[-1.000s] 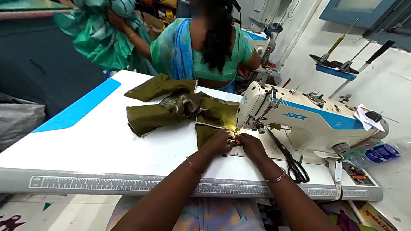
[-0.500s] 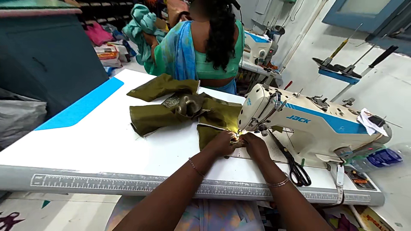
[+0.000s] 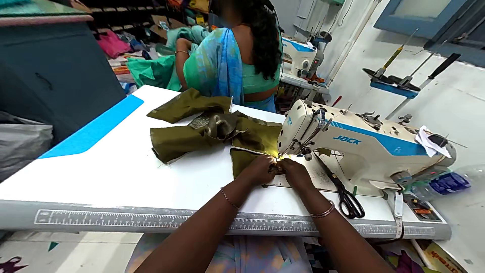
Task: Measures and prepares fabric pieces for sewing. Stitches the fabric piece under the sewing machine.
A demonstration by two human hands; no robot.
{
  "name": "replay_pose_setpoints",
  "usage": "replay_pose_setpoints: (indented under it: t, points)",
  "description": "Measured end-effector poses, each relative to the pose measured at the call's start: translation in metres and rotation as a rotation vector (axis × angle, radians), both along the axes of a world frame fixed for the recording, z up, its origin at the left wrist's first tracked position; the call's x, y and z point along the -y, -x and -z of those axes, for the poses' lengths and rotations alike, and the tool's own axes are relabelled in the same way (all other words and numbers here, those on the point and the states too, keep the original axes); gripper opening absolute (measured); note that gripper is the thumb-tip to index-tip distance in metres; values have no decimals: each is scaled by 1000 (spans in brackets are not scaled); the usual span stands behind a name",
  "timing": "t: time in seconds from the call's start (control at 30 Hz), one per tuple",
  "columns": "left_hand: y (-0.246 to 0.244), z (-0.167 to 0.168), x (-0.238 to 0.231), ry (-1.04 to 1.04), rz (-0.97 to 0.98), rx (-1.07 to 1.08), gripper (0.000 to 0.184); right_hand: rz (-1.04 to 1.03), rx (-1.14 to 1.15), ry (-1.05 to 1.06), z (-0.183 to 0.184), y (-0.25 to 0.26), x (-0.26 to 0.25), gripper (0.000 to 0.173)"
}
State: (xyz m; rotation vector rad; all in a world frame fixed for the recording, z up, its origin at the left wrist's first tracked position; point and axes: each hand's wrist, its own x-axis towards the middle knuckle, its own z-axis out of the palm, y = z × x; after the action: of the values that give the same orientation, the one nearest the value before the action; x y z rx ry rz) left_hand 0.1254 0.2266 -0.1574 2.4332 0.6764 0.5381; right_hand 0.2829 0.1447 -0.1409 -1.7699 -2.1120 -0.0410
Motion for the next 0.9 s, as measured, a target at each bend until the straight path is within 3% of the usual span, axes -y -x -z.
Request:
replay_pose_setpoints:
  t: [0.27,0.4,0.47,0.63,0.77,0.9]
  points:
    - [2,-7,5,16,-20,-40,28,-79,82,365,-34,-2,-15,21]
    - [1,-5,3,14,1,-26,26,-198,4,323,-27,-15,-9,15]
    - [0,-1,1,8,14,8,24,-163,-18,228,-24,-21,5,12]
    - [0,-3,2,41,2,3,26,378,-271,58,-32,-1,37,17]
    - [-1,1,1,42,3,24,23,347,-419,-36,-16,23,36,18]
    - [0,-1,1,38,8,60,23,292,-261,-27,-4,32,19,15]
